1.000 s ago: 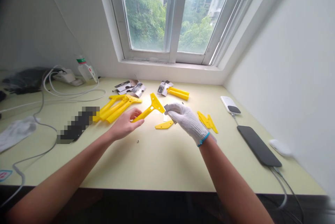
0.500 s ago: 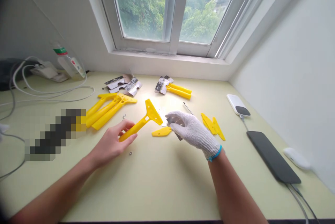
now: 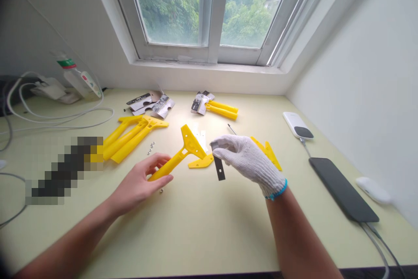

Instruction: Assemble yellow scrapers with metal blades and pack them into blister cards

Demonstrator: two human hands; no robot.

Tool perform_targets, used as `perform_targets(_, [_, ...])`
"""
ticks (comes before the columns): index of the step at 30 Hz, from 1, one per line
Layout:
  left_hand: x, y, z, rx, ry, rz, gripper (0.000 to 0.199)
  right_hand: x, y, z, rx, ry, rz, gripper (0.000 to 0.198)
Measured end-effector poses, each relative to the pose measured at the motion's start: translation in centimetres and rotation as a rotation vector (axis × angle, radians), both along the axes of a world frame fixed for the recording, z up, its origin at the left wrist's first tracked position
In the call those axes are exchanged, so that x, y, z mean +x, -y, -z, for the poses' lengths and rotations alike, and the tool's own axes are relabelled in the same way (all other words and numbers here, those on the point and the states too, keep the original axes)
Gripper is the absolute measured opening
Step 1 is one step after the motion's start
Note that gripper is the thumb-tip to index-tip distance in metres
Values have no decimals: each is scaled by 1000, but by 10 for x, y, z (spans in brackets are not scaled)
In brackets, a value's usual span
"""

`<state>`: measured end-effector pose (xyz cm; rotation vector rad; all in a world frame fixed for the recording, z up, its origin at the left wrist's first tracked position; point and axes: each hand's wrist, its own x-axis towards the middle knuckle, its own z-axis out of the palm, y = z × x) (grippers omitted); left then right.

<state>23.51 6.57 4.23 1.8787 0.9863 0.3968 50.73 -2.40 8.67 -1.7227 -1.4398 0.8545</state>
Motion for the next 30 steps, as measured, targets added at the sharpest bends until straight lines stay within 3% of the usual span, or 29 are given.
perform_targets(7, [0,-2,4,-77,55,-16,36,2,-8,14,-7,-290,-20,29])
perform_targets(12, [0,-1,3,-65,80,-7,36,4,-4,7,57,-453,-80,23])
perform_targets(18, [3,6,-2,-45,103,18,30,-8,-6,3,277,-595,146,18])
perform_targets(21, [4,10,-1,-60,114,36,30,-26,-14,10,396,-599,268,18])
perform_targets(25, [4,11,3,-88,152,32,31,-43,-22,21,435,-561,359,20])
perform_targets(30, [2,9,5,-102,161,0,33,-44,-19,26,299,-311,242,22])
